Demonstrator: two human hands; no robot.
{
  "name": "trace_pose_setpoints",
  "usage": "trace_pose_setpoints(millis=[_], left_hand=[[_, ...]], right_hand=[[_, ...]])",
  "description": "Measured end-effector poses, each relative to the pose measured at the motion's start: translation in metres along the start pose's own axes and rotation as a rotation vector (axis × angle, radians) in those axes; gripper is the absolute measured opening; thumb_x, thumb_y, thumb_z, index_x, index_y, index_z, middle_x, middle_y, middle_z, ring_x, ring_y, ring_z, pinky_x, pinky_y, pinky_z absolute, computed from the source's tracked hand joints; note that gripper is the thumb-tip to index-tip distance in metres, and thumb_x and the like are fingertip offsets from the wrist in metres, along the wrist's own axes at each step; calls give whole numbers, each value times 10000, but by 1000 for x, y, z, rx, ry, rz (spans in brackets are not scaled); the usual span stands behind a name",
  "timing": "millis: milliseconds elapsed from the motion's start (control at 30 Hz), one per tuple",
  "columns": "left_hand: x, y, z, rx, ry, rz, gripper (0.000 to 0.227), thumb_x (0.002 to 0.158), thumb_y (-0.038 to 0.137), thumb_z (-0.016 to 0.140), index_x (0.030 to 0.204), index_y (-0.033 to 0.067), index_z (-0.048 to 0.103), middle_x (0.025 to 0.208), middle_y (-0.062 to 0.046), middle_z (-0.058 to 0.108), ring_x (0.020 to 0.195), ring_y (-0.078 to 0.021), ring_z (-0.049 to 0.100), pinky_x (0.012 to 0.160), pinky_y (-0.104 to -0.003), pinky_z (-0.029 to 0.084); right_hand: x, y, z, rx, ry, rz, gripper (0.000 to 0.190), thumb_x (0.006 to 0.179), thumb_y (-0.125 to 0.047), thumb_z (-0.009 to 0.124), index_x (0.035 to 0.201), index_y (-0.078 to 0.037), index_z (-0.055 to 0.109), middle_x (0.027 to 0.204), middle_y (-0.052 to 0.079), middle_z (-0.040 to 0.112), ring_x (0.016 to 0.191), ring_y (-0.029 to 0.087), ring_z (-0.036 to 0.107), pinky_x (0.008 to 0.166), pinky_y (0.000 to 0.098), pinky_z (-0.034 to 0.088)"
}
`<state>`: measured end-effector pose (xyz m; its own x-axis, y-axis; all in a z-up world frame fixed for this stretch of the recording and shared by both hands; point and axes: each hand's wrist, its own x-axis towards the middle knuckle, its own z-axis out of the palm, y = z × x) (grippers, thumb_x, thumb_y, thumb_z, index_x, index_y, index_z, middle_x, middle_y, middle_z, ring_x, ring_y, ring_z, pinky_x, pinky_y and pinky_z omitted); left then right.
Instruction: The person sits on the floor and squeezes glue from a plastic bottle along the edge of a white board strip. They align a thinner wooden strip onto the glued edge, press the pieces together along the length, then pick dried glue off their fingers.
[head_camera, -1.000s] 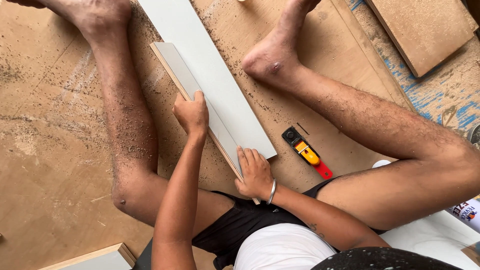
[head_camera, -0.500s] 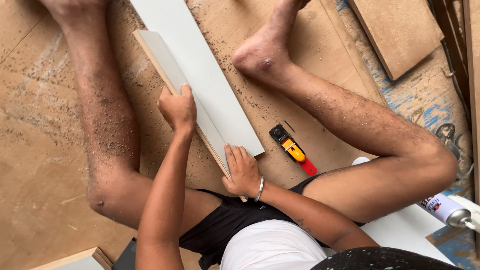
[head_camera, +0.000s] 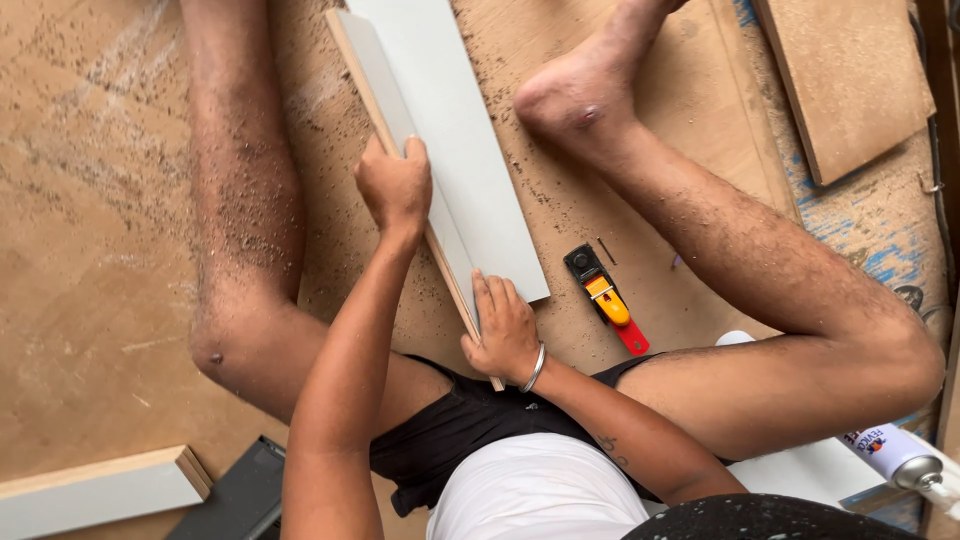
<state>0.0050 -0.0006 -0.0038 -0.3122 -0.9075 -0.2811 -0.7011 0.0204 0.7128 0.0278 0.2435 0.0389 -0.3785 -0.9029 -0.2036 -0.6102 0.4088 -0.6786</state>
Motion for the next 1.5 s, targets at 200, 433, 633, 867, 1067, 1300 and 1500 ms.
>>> trace_pose_setpoints(millis=[200, 433, 633, 867, 1067, 1300, 1500], left_hand=[[-2, 12, -4, 10, -30, -39, 90, 803, 95, 520, 770, 65, 598, 571, -56, 612, 395, -123, 514, 357, -327, 485], [-9, 29, -13, 35, 74, 24, 129, 798, 122, 544, 776, 33, 634, 595, -93, 672, 490, -176, 651, 533, -377, 575], [-9, 25, -13, 20, 26, -36, 183, 819, 138, 540, 815, 3, 663, 584, -101, 685, 486, -215, 671, 545, -386, 585], [-6, 16, -6, 0, 39, 8, 202, 831, 144, 549, 883, 3, 685, 591, -96, 688, 468, -170, 668, 480, -344, 586], [-5, 9, -2, -6, 32, -5, 174, 836, 134, 534, 825, 24, 668, 554, -75, 660, 432, -168, 622, 436, -350, 557], [-3, 4, 3, -28, 40, 28, 190, 837, 124, 534, 863, 11, 685, 564, -69, 666, 426, -132, 615, 436, -318, 558], [-3, -4, 15, -59, 38, 22, 294, 816, 88, 506, 1000, -47, 690, 672, -122, 698, 460, -174, 623, 419, -329, 542]], right_hand=[[-2, 0, 3, -35, 4, -17, 903, 661, -242, 640, 1408, 204, 396, 1143, 248, 514, 1034, 332, 522, 900, 416, 493], [1, -6, 0, -26, -22, 11, 905, 662, -231, 650, 1414, 202, 391, 1135, 250, 511, 1031, 347, 526, 900, 431, 497], [1, -9, 0, -26, -13, 21, 897, 659, -220, 666, 1407, 196, 396, 1137, 252, 509, 1026, 357, 529, 886, 436, 503], [1, -7, 2, -19, -7, 1, 889, 672, -207, 664, 1417, 194, 392, 1148, 260, 511, 1044, 367, 532, 884, 434, 517], [-2, -5, 6, -30, -23, 4, 881, 686, -203, 650, 1418, 204, 379, 1156, 277, 508, 1058, 375, 530, 860, 436, 525], [-3, -5, 8, -74, -11, -4, 856, 714, -197, 658, 1428, 183, 380, 1214, 300, 503, 1118, 398, 528, 937, 459, 507], [11, -28, -9, -148, -60, 51, 830, 789, -238, 694, 1446, 135, 351, 1236, 295, 508, 1130, 407, 539, 950, 475, 486]])
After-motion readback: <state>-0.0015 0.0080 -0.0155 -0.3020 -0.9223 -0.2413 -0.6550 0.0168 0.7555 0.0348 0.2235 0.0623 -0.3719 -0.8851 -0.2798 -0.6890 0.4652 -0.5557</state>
